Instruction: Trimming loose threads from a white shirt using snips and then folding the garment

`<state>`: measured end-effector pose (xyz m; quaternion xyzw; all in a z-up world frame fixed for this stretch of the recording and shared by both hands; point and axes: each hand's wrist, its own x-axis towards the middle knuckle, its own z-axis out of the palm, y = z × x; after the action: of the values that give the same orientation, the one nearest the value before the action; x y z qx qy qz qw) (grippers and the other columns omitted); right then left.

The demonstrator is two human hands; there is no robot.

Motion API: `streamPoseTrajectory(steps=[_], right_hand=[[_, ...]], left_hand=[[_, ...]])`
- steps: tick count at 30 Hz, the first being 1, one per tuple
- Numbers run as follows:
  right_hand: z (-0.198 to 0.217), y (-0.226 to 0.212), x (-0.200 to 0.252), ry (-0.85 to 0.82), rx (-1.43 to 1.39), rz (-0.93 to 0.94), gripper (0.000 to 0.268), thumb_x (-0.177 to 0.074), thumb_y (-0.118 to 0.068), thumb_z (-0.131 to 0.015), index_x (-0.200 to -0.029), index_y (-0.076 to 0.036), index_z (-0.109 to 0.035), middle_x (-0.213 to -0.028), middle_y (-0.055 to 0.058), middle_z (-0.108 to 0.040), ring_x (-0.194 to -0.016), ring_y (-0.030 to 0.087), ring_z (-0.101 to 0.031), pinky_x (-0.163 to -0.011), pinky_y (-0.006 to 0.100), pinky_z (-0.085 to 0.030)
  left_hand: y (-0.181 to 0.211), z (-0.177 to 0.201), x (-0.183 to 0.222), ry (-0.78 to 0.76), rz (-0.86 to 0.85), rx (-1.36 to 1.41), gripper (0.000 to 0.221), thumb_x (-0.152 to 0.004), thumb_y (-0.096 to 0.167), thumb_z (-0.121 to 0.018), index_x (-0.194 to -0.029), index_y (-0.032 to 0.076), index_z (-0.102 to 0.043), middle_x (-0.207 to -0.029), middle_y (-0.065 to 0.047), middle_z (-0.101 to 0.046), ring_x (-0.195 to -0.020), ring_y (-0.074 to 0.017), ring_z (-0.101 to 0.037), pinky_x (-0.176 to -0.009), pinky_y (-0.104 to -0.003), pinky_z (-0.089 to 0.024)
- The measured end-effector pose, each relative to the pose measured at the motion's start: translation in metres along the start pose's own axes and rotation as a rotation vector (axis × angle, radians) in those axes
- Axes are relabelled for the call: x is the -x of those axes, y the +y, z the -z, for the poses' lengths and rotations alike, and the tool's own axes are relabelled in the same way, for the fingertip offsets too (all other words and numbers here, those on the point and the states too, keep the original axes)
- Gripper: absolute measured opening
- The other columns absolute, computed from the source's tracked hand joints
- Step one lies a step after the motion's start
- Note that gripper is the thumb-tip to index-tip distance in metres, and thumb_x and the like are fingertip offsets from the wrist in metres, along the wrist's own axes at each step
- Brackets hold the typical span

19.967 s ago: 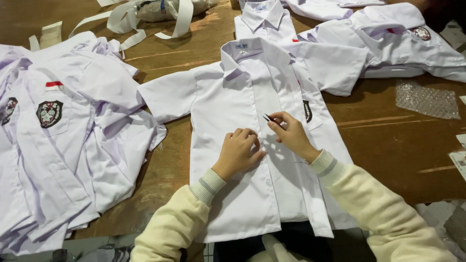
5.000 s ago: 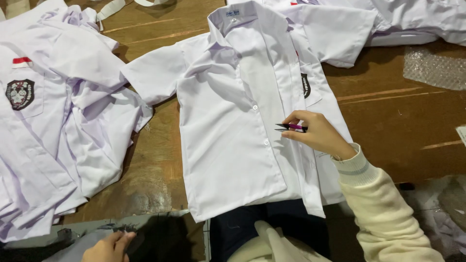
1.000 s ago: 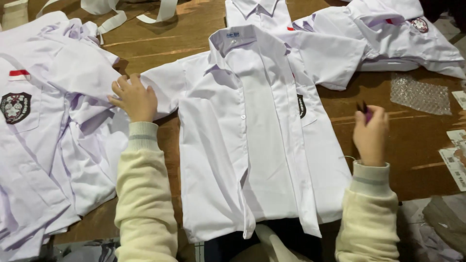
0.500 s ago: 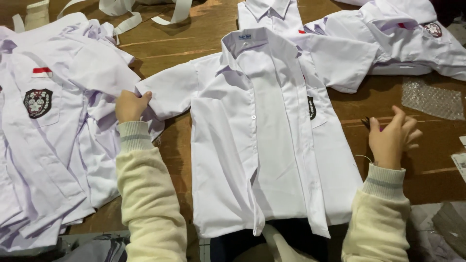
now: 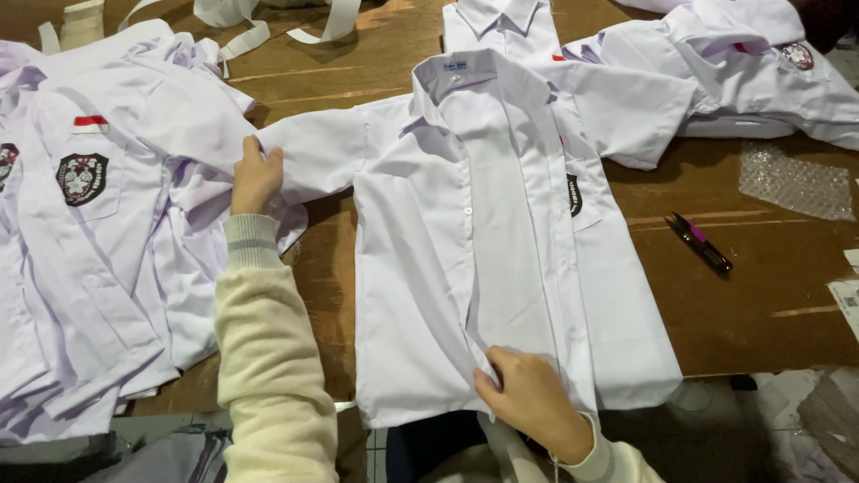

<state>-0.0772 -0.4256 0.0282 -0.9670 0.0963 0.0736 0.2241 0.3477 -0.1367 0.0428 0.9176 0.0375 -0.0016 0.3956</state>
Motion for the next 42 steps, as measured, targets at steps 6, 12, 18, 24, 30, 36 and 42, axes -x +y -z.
streamPoseTrajectory(steps=[6, 12, 18, 24, 30, 36, 42], right_hand=[[0.019, 0.038, 0.018, -0.068, -0.536, -0.100, 0.026, -0.094, -0.019, -0.057, -0.072, -0.008, -0.062, -0.060, 0.000, -0.046, -0.059, 0.013, -0.044, -0.060, 0.033, -0.036], [0.044, 0.028, 0.029, -0.212, -0.880, -0.404, 0.039, -0.097, -0.022, -0.057, -0.134, -0.009, -0.057, -0.082, 0.017, -0.081, -0.054, 0.024, -0.072, -0.055, 0.033, -0.063], [0.051, 0.010, 0.037, -0.218, -0.539, -0.325, 0.059, -0.096, -0.022, -0.059, -0.150, -0.026, -0.036, -0.057, 0.001, -0.069, -0.049, 0.015, -0.069, -0.068, 0.026, -0.061], [0.051, 0.011, 0.036, -0.343, -0.120, -0.250, 0.066, -0.097, -0.031, -0.059, -0.154, -0.038, -0.025, -0.057, -0.004, -0.072, -0.044, 0.016, -0.065, -0.060, 0.031, -0.058], [0.057, 0.021, 0.030, -0.054, 0.062, -0.046, 0.062, -0.091, -0.052, -0.063, -0.145, -0.032, -0.042, -0.062, -0.011, -0.071, -0.055, 0.018, -0.070, -0.058, 0.039, -0.058], [0.027, 0.005, 0.020, 0.189, -0.037, 0.545, 0.062, -0.091, -0.049, -0.070, -0.142, -0.017, -0.055, -0.144, 0.014, -0.052, -0.124, 0.037, -0.058, -0.100, 0.053, -0.048], [0.017, 0.011, 0.018, 0.025, 0.266, 0.842, 0.084, -0.072, -0.044, -0.094, -0.141, -0.018, -0.055, -0.155, 0.017, -0.042, -0.143, 0.047, -0.035, -0.102, 0.060, -0.038]], left_hand=[[-0.009, 0.004, -0.019, 0.008, -0.059, 0.104, 0.020, -0.104, 0.031, -0.034, -0.110, 0.011, -0.032, -0.113, -0.027, -0.059, -0.104, -0.0474, -0.056, -0.089, -0.052, -0.038], [-0.013, 0.003, -0.034, 0.048, -0.212, 0.374, 0.013, -0.106, 0.029, -0.046, -0.108, 0.018, -0.040, -0.097, -0.005, -0.057, -0.087, -0.0172, -0.052, -0.081, -0.033, -0.043], [0.016, 0.014, -0.011, -0.014, -0.207, 0.450, 0.036, -0.101, 0.027, -0.049, -0.136, 0.025, -0.041, -0.109, -0.005, -0.053, -0.089, -0.0177, -0.059, -0.062, -0.034, -0.049], [0.030, 0.030, 0.007, -0.254, -0.348, 0.283, 0.083, -0.106, 0.037, -0.055, -0.160, 0.035, 0.007, -0.171, -0.005, -0.027, -0.128, -0.0197, -0.059, -0.110, -0.034, -0.046], [0.054, 0.037, 0.023, -0.298, -0.412, 0.435, 0.100, -0.077, 0.005, -0.049, -0.163, 0.032, -0.004, -0.166, -0.014, -0.034, -0.123, -0.0226, -0.056, -0.093, -0.029, -0.053], [0.064, 0.030, 0.019, -0.335, -0.406, 0.584, 0.107, -0.079, 0.000, -0.055, -0.165, 0.028, 0.002, -0.148, -0.009, -0.055, -0.078, -0.0075, -0.056, -0.062, -0.021, -0.051], [0.034, 0.018, -0.003, -0.092, -0.292, 0.157, 0.093, -0.064, 0.000, -0.048, -0.153, 0.020, -0.030, -0.154, -0.011, -0.048, -0.124, -0.0285, -0.057, -0.098, -0.026, -0.045]])
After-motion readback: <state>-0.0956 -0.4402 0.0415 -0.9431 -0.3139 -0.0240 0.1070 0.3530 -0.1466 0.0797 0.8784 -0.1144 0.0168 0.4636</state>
